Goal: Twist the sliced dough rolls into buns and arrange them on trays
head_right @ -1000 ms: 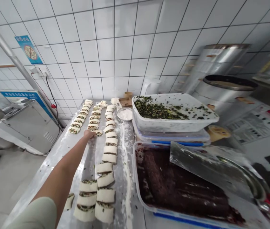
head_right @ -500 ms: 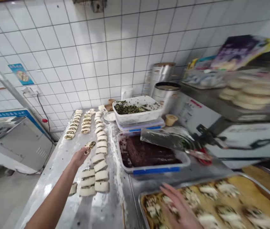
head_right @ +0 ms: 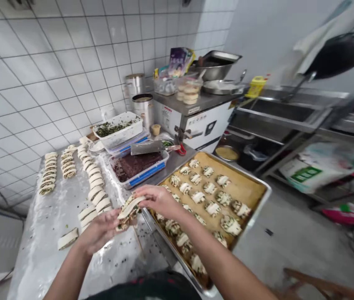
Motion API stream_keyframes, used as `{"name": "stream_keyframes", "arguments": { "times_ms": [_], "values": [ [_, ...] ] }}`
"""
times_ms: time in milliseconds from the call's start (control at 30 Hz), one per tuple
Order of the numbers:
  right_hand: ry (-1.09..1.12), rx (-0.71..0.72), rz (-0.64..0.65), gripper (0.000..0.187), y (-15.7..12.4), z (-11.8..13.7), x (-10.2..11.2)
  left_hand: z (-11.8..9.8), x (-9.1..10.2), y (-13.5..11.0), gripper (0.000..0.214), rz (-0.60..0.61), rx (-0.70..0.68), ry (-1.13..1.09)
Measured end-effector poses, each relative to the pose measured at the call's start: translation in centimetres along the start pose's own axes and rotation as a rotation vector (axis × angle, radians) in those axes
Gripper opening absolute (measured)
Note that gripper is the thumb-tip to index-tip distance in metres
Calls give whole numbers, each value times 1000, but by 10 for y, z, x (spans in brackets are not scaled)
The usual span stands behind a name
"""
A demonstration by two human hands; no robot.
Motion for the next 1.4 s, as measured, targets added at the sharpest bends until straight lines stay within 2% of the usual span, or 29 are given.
{"name": "stream_keyframes", "arguments": {
  "times_ms": [100, 167, 267, 367, 433, 600, 700, 767, 833, 900, 967, 1033, 1133, 1300, 1333, 1400],
  "values": [
    [-43, 68, 80, 20, -18, 17, 12, 12, -13, -5, 26, 59, 108, 126],
    [-4, 43, 42, 20, -26, 18, 18, 16, -21, -5, 22, 70, 92, 180],
    [121, -135, -198, 22, -34, 6, 22, 20, -33, -1, 21, 69, -22, 221],
    [280, -278, -437, 27, -40, -12, 14, 24, -45, 7, 23, 33, -152, 190],
    [416, -306, -496, 28, -43, -21, 1, 29, -50, 14, 27, -48, -224, 132],
    [675, -352, -508, 36, -55, -36, -38, 44, -52, 31, 47, -413, -433, 36],
    [729, -359, -512, 34, -58, -40, -59, 52, -53, 36, 49, -510, -494, 46],
    [766, -397, -500, 31, -58, -41, -71, 55, -51, 36, 45, -573, -516, 129],
    [805, -433, -474, 31, -58, -41, -78, 54, -47, 34, 36, -680, -561, 302],
    [853, -450, -461, 30, -58, -38, -79, 49, -43, 29, 27, -761, -685, 548],
    [927, -459, -457, 29, -60, -35, -75, 44, -41, 25, 19, -722, -844, 801],
    [1003, -465, -407, 29, -62, -33, -69, 42, -41, 22, 14, -605, -929, 994],
    [1007, -492, -340, 34, -70, -38, -59, 46, -38, 23, 15, -409, -924, 1177],
    [819, -666, -432, 27, -92, -68, -31, 75, -35, 42, 35, 19, -899, 1365],
    [788, -697, -435, 24, -98, -73, -21, 82, -35, 47, 37, 51, -902, 1371],
    [720, -730, -421, 20, -113, -79, 5, 93, -36, 55, 39, 41, -885, 1352]
  ]
}}
Point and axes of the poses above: each hand's wrist, its own y-axis towards the middle knuckle, its own x-axis out of the back of the hand, z = x × y, the point moved 2 cm from there along y, towards the middle knuckle, and after that the axes turned 2 degrees about -y, right-handed, at the moved point
